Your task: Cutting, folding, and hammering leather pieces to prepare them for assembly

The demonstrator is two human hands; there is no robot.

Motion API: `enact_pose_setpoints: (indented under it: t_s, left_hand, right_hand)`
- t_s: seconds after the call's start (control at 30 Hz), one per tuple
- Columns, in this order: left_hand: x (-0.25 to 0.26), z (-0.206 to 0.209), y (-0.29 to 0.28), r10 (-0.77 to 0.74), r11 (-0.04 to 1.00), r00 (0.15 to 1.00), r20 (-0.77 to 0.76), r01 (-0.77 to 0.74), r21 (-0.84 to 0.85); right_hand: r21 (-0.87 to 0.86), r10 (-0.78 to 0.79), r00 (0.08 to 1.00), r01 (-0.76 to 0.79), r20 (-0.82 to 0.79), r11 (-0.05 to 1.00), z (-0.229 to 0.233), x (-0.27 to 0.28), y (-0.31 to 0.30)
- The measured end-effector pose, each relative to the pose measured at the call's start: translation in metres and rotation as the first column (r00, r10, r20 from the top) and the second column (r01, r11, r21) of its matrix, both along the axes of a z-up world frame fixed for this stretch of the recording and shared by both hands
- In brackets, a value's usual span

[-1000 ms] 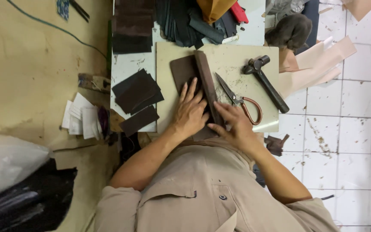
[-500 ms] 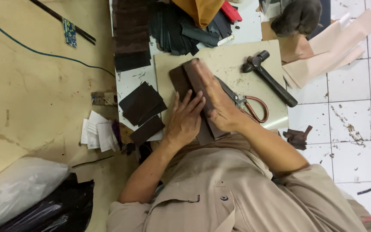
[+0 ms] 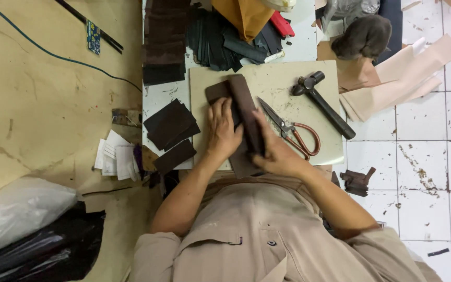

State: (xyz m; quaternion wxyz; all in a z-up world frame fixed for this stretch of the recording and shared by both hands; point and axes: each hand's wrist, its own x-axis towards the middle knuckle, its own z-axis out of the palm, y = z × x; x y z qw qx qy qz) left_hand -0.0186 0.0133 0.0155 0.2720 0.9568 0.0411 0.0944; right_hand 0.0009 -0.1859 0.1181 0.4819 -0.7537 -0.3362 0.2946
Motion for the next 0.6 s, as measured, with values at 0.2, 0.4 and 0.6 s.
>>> enact_pose_setpoints:
  t_s: [0.2, 0.4, 0.6]
  left_hand:
    - [0.011, -0.008, 0.002, -0.022, 0.999, 1.0, 0.009, 0.022, -0.048]
    - [0.003, 0.011, -0.036, 0.036, 0.937, 0.999, 0.001, -0.034, -0.346]
    - [0.007, 0.031, -0.045, 0.05, 0.928, 0.994, -0.096, -0.082, -0.363]
  right_hand:
    - [0.135, -0.246, 0.932, 0.289, -0.267, 0.948, -0.052, 0.008, -0.047]
    - [-0.06, -0.287, 0.958, 0.286, -0.01, 0.956, -0.025, 0.001, -0.047]
    - [-0.02, -0.276, 0.959, 0.278, 0.064, 0.96, -0.001, -0.004, -0.043]
